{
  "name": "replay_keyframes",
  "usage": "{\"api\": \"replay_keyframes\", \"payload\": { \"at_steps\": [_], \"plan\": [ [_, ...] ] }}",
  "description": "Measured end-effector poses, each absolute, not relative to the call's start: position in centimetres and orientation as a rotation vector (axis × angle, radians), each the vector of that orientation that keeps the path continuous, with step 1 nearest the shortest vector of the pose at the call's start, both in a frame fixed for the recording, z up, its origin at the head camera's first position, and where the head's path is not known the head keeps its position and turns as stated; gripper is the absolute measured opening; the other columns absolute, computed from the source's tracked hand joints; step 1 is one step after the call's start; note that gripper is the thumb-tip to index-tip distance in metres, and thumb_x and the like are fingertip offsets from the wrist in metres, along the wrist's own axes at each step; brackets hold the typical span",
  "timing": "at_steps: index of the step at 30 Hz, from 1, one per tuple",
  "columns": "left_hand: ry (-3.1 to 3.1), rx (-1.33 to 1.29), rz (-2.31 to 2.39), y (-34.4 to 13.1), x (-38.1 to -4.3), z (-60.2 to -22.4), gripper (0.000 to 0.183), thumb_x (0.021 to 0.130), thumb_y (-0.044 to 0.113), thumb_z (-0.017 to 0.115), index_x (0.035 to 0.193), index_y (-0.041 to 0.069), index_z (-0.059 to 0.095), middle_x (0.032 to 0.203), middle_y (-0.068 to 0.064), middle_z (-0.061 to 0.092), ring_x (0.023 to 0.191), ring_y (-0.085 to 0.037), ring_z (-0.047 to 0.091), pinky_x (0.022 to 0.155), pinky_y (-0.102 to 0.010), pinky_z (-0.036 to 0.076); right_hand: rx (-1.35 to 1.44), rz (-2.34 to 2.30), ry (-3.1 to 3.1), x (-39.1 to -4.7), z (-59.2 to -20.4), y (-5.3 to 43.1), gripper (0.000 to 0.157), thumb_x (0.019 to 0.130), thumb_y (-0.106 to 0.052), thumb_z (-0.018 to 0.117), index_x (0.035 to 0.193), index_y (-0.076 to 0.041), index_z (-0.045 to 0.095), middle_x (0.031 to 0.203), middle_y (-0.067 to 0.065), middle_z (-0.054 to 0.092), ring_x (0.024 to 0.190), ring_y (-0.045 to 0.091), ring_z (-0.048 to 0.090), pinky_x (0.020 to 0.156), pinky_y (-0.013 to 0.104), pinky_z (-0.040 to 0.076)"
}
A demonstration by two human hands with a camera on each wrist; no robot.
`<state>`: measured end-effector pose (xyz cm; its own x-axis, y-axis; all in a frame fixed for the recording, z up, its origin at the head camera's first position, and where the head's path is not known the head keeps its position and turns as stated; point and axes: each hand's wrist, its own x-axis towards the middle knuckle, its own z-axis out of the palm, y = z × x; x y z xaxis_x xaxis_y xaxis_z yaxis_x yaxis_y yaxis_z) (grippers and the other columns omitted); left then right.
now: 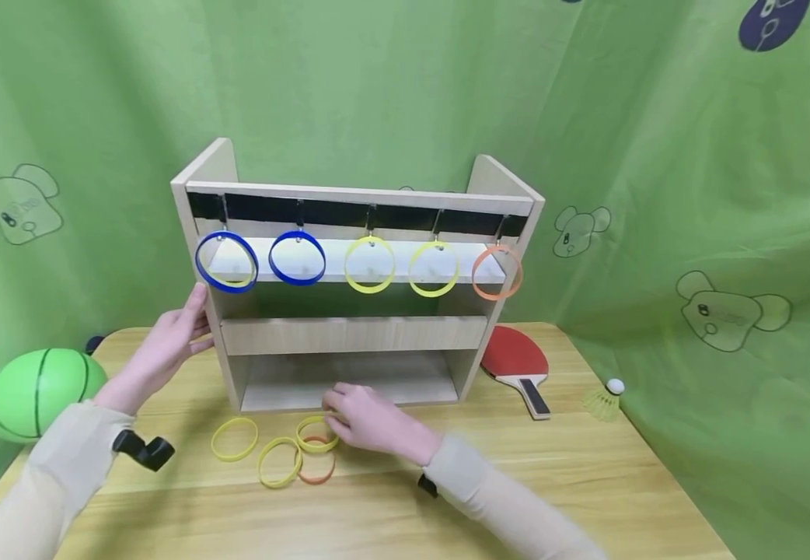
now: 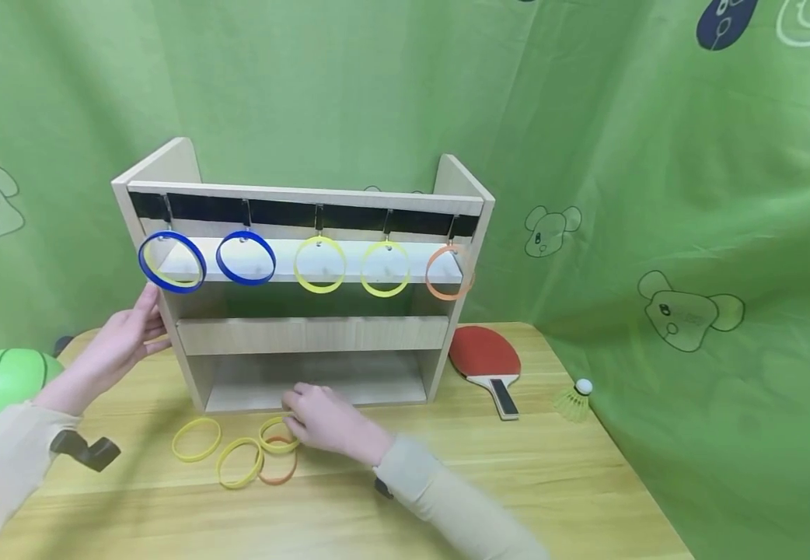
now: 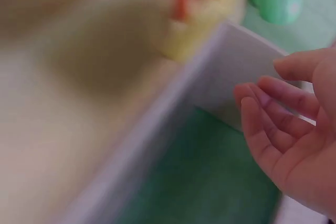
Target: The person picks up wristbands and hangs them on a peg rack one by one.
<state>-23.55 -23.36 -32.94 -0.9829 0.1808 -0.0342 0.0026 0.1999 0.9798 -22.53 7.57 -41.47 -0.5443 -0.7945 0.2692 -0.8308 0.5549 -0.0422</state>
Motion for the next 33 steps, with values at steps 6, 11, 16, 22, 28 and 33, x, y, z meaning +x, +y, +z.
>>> {"api": "replay_keyframes", "payload": {
  "at_steps": [6, 11, 16, 22, 28, 33],
  "plan": [
    [2.313, 0.170, 1.890, -23.4, -23.7, -33.3, 0.095, 0.099, 0.067, 0.019, 0.154, -0.009, 0.001, 0.161, -0.034, 0.005, 0.150, -0.050, 0.012, 0.123, -0.060, 0.021, 1.241, 0.320, -2.777, -23.2, -44.8, 7.8, 0.009, 0.093, -0.017, 0.067, 0.090, -0.010, 0.063, 0.082, 0.000, 0.066, 0.063, 0.001, 0.052, 0.054, 0.003, 0.043],
    [2.316, 0.176, 1.899, -23.5, -23.8, -33.2, 0.094, 0.100, 0.066, 0.019, 0.154, -0.009, 0.003, 0.161, -0.034, 0.008, 0.150, -0.050, 0.014, 0.123, -0.059, 0.021, 1.193, 0.432, -2.868, -24.1, -45.8, 7.8, 0.012, 0.094, -0.018, 0.068, 0.086, -0.010, 0.064, 0.075, -0.002, 0.062, 0.061, 0.000, 0.046, 0.052, 0.006, 0.041],
    [2.314, 0.176, 1.899, -23.5, -23.8, -33.0, 0.095, 0.099, 0.067, 0.019, 0.154, -0.010, 0.002, 0.161, -0.034, 0.005, 0.150, -0.050, 0.013, 0.123, -0.059, 0.020, 1.167, 0.521, -2.929, -24.8, -45.9, 7.4, 0.014, 0.094, -0.019, 0.068, 0.085, -0.008, 0.067, 0.069, -0.003, 0.060, 0.056, -0.002, 0.043, 0.050, 0.006, 0.041],
    [2.318, 0.172, 1.891, -23.5, -23.8, -33.1, 0.095, 0.099, 0.067, 0.019, 0.154, -0.009, 0.002, 0.161, -0.034, 0.006, 0.150, -0.050, 0.013, 0.123, -0.059, 0.021, 1.150, 0.532, -2.969, -24.9, -45.7, 7.0, 0.009, 0.091, -0.014, 0.070, 0.085, -0.008, 0.069, 0.070, -0.002, 0.062, 0.057, -0.002, 0.044, 0.051, 0.006, 0.042],
    [2.321, 0.171, 1.890, -23.5, -23.8, -33.2, 0.095, 0.099, 0.067, 0.018, 0.154, -0.009, 0.002, 0.161, -0.034, 0.006, 0.150, -0.050, 0.013, 0.123, -0.059, 0.021, 1.160, 0.593, -2.936, -24.6, -45.2, 7.0, 0.005, 0.093, -0.008, 0.066, 0.091, -0.006, 0.070, 0.081, 0.004, 0.072, 0.061, -0.001, 0.050, 0.055, 0.005, 0.045],
    [2.326, 0.162, 1.888, -23.4, -23.7, -33.1, 0.095, 0.099, 0.067, 0.019, 0.154, -0.008, 0.001, 0.161, -0.034, 0.004, 0.150, -0.050, 0.012, 0.123, -0.059, 0.020, 1.187, 0.683, -2.869, -24.5, -44.1, 7.2, 0.006, 0.092, -0.006, 0.065, 0.094, -0.004, 0.071, 0.084, 0.006, 0.073, 0.066, 0.001, 0.057, 0.059, 0.005, 0.049]
  ]
}}
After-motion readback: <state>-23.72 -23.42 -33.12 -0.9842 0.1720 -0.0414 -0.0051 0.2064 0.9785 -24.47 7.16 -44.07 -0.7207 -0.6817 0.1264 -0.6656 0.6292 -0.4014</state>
